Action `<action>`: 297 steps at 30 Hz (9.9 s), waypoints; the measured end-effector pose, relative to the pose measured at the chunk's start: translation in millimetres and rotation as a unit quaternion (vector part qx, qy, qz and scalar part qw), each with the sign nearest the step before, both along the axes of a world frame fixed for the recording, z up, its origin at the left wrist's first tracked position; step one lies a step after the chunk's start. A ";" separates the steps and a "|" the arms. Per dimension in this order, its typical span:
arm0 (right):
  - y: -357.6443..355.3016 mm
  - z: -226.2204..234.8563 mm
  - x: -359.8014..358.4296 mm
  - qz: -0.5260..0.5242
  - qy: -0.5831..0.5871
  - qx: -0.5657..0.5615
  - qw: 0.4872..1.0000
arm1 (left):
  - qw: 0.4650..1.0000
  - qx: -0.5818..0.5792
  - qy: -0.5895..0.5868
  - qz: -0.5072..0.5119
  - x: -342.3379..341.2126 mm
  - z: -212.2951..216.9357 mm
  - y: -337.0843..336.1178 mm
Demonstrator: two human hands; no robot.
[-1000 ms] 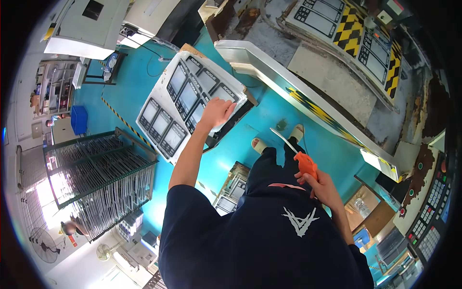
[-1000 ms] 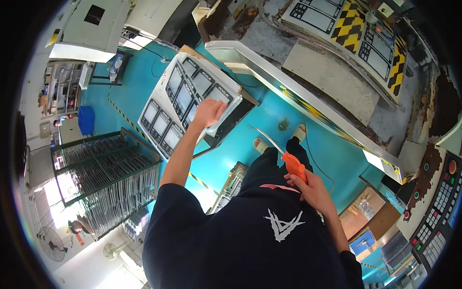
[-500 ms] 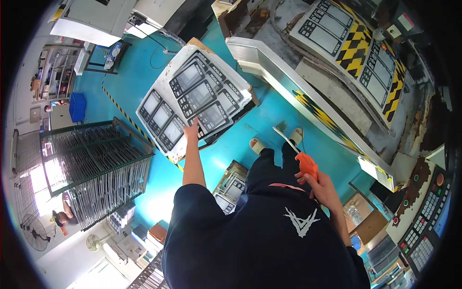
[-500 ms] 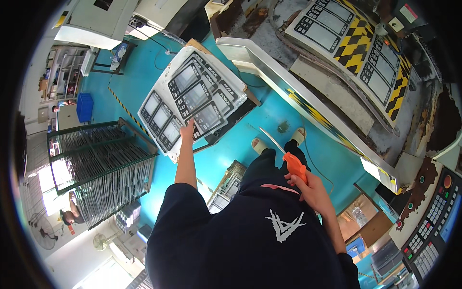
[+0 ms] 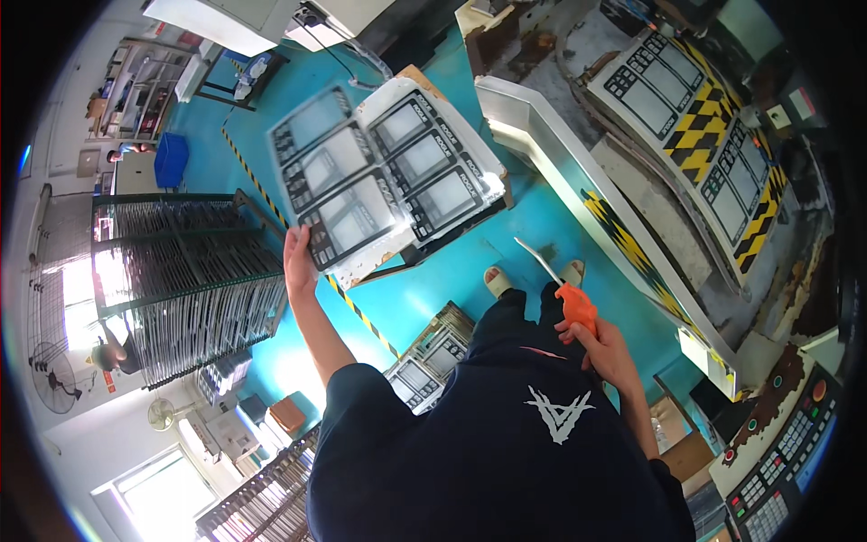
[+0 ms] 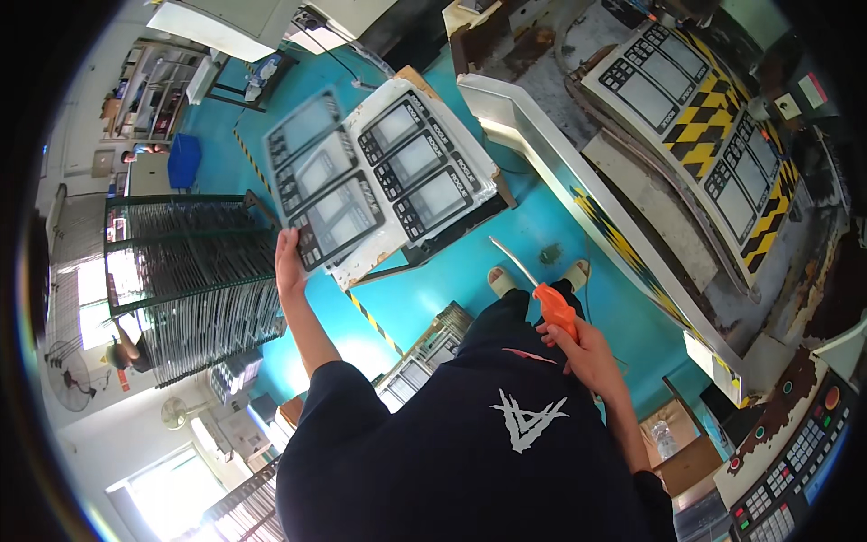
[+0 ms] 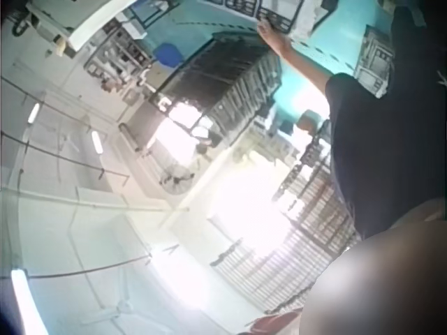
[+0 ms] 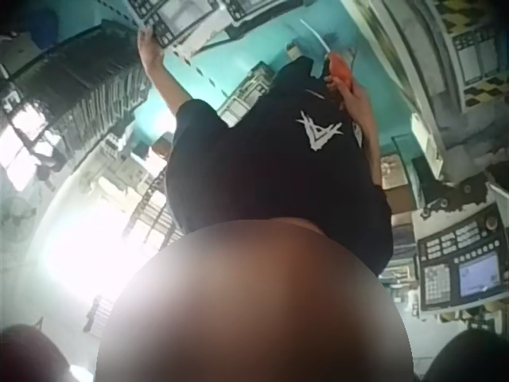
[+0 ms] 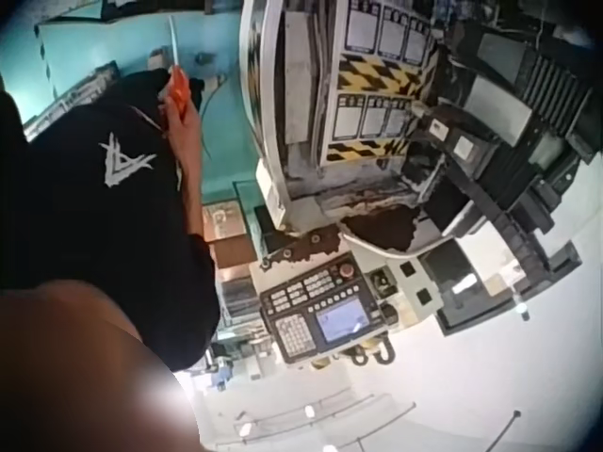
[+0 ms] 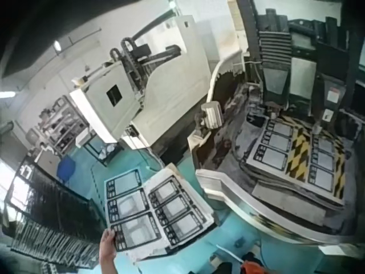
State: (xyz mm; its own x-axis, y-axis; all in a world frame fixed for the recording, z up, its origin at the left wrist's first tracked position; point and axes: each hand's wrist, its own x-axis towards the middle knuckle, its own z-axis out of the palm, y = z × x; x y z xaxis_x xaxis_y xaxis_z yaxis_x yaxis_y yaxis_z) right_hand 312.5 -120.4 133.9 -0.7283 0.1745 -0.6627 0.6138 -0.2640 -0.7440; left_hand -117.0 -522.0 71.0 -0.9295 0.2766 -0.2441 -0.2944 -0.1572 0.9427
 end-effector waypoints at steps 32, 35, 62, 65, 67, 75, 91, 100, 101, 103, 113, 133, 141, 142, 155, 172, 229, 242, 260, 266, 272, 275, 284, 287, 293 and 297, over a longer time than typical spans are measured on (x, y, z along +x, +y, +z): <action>-40.3 -89.0 -74.8 0.135 0.111 0.269 0.947 | 0.993 0.055 0.085 0.060 -18.2 -38.3 32.3; -38.9 -104.4 -103.3 0.127 0.079 0.300 0.942 | 0.990 0.055 0.100 0.081 -14.6 -14.7 7.9; 15.7 -110.1 -36.6 0.016 -0.035 0.135 0.990 | 0.990 0.114 -0.084 -0.014 59.0 -128.6 112.9; 5.0 -101.8 -29.5 0.017 -0.025 0.125 0.992 | 0.992 0.085 -0.091 -0.029 55.7 -152.2 134.9; -1.9 -104.4 -25.2 0.033 -0.008 0.124 0.992 | 0.994 0.084 -0.073 -0.014 50.8 -196.3 128.0; -8.0 -104.7 -3.3 0.039 -0.029 0.105 0.993 | 0.891 -0.447 0.069 -0.036 61.2 -234.9 129.8; -20.3 -111.5 15.0 -0.038 -0.027 0.094 0.995 | 0.954 -0.289 0.081 -0.018 37.6 -170.6 103.7; -22.0 -114.1 4.0 -0.016 -0.014 0.077 0.997 | 0.939 -0.297 0.173 0.011 35.2 -138.9 137.1; -20.9 -116.2 3.1 -0.015 -0.012 0.073 0.997 | 0.936 -0.303 0.179 0.013 35.8 -135.1 139.6; -17.4 -120.3 0.8 -0.021 -0.010 0.071 0.997 | 0.934 -0.297 0.196 0.020 40.2 -123.5 141.4; -3.5 -125.9 -19.5 0.021 0.003 0.073 0.997 | 0.898 -0.290 0.300 0.137 61.5 -0.4 102.8; 18.6 -141.8 -66.8 0.126 0.067 0.072 0.987 | 0.830 -0.102 0.425 0.347 107.3 120.6 65.3; 27.2 -142.6 -58.6 0.110 0.064 0.076 0.989 | 0.830 -0.129 0.425 0.338 103.6 121.0 67.9; 27.5 -142.2 -56.9 0.106 0.063 0.076 0.989 | 0.833 -0.121 0.423 0.336 103.6 122.0 70.0; 24.5 -132.9 -48.6 0.056 0.060 0.073 0.994 | 0.876 -0.072 0.395 0.268 92.7 125.3 71.2; 20.9 -122.9 -38.1 0.066 0.055 0.087 0.993 | 0.890 0.419 0.120 0.131 67.4 81.7 89.9; -14.8 -77.6 -78.0 0.052 0.031 0.185 0.981 | 0.747 0.638 0.049 -0.182 100.9 -12.7 120.0; 5.9 -83.1 -40.8 -0.046 0.059 0.164 0.984 | 0.962 0.160 0.222 0.006 69.9 23.3 79.3; -20.9 -75.8 -3.1 -0.057 -0.009 0.133 0.989 | 0.972 -0.205 0.104 -0.046 56.7 -136.5 113.1; -34.7 -74.1 -10.1 -0.040 -0.004 0.116 0.992 | 0.960 -0.245 0.120 -0.058 29.0 -150.4 108.1; -40.9 -89.7 -13.0 -0.030 -0.021 0.131 0.991 | 0.963 -0.210 0.163 -0.041 2.9 -151.7 133.2; -42.2 -72.8 -17.9 -0.028 -0.017 0.138 0.990 | 0.952 -0.259 0.153 -0.058 -11.0 -158.4 135.9; -40.5 -79.0 -15.9 -0.036 -0.037 0.124 0.991 | 0.968 -0.211 0.125 -0.060 -29.7 -166.0 145.2; -38.5 -84.6 -11.7 -0.037 -0.045 0.126 0.990 | 0.973 -0.190 0.113 -0.061 -30.2 -167.5 150.0; -32.0 -59.5 -18.5 -0.023 -0.065 0.108 0.992 | 0.986 -0.135 0.086 -0.054 -26.9 -177.8 148.0; -31.1 -75.8 -15.5 -0.025 -0.006 0.164 0.986 | 0.984 -0.155 0.074 -0.055 -20.7 -172.2 155.0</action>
